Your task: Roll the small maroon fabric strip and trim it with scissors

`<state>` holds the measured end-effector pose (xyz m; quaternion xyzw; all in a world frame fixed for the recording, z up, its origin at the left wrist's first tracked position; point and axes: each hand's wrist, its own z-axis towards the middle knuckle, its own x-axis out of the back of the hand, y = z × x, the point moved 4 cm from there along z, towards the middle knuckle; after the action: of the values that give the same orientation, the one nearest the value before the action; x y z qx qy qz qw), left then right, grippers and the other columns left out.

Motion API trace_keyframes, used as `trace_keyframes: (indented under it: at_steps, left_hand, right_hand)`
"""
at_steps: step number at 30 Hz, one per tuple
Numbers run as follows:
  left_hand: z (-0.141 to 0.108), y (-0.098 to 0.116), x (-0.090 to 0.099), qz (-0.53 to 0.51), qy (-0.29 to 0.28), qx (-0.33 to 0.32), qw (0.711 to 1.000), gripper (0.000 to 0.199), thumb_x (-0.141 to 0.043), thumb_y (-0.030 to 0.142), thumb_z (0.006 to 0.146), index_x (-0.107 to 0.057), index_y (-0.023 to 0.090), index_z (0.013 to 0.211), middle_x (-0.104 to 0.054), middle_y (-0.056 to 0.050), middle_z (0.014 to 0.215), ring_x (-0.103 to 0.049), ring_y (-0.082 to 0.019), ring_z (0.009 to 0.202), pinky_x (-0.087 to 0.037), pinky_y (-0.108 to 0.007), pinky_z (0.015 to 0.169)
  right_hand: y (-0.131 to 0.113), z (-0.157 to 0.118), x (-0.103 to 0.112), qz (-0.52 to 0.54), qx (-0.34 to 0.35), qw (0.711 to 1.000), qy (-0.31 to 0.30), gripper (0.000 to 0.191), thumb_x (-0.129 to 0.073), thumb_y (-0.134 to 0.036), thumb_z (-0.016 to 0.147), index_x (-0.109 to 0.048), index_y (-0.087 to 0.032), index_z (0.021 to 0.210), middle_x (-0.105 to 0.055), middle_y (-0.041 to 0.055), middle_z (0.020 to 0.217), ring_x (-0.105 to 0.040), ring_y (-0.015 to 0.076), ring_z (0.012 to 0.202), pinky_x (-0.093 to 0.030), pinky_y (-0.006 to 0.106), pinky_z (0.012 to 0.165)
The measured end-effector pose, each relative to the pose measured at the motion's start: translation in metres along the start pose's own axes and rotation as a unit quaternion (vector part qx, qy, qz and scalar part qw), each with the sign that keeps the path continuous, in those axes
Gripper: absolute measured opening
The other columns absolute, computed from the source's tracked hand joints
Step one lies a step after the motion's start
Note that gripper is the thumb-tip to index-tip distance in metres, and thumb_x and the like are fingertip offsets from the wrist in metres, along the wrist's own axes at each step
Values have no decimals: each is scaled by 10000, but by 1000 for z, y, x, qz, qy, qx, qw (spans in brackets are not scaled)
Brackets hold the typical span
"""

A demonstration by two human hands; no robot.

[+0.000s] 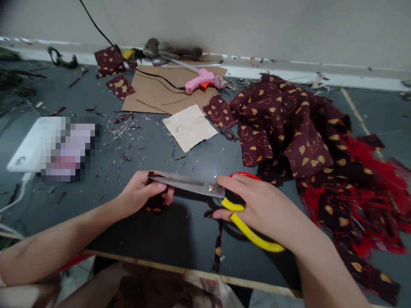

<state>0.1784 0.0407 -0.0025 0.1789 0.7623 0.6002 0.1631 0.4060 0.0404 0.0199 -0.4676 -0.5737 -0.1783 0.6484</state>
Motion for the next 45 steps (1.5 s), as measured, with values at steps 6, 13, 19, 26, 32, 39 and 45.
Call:
trace_keyframes:
  at_steps: [6, 13, 19, 26, 32, 39, 45]
  left_hand:
    - [0, 0, 0, 2, -3, 3, 1000, 240, -477, 281, 792, -585, 120, 652, -592, 0, 564, -525, -79, 533, -432, -188, 574]
    - [0, -2, -1, -19, -10, 13, 1000, 228, -487, 291, 800, -585, 118, 688, -594, 0, 576, -531, -85, 540, -428, -201, 573]
    - [1, -2, -2, -48, -16, 8, 999, 227, -497, 300, 816, -615, 114, 759, -594, 3, 577, -530, -89, 530, -435, -214, 571]
    - [0, -4, -2, -69, -28, 12, 997, 256, -506, 304, 830, -658, 99, 850, -597, 2, 592, -537, -86, 536, -432, -209, 572]
    - [-1, -4, -2, -77, -27, 18, 997, 261, -503, 307, 842, -656, 98, 861, -596, 2, 604, -541, -86, 547, -435, -212, 589]
    - [0, -4, -6, -81, -38, 30, 996, 210, -529, 264, 796, -601, 112, 671, -600, -6, 585, -554, -90, 528, -452, -210, 566]
    - [-1, -3, -10, -78, -60, 27, 995, 252, -559, 331, 800, -650, 96, 801, -625, -33, 604, -579, -114, 547, -486, -225, 555]
  right_hand:
    - [0, -2, 0, -18, 5, 1000, 11, 589, -439, -712, 766, -614, -213, 1027, -660, 78, 921, -638, 226, 768, -504, 321, 651]
    - [-1, -1, 1, -34, 5, 999, 10, 577, -426, -704, 778, -611, -209, 1010, -657, 84, 899, -629, 231, 748, -498, 325, 638]
    - [0, -1, 0, -35, 7, 999, -2, 549, -421, -681, 799, -599, -210, 1020, -653, 84, 884, -614, 219, 722, -485, 311, 626]
    - [1, -2, 0, -46, 14, 999, -1, 528, -410, -658, 821, -588, -213, 1041, -651, 81, 902, -622, 220, 738, -483, 304, 627]
    - [0, -2, -1, -38, 10, 999, 0, 544, -411, -665, 816, -591, -205, 1043, -649, 81, 891, -617, 216, 716, -478, 308, 618]
    - [-7, 0, 0, -22, -3, 999, -25, 576, -518, -690, 737, -580, -220, 1065, -637, 66, 902, -615, 215, 747, -477, 296, 623]
    - [-14, 2, -4, -19, -1, 999, -33, 548, -562, -663, 726, -580, -219, 1047, -622, 64, 891, -602, 205, 724, -471, 281, 613]
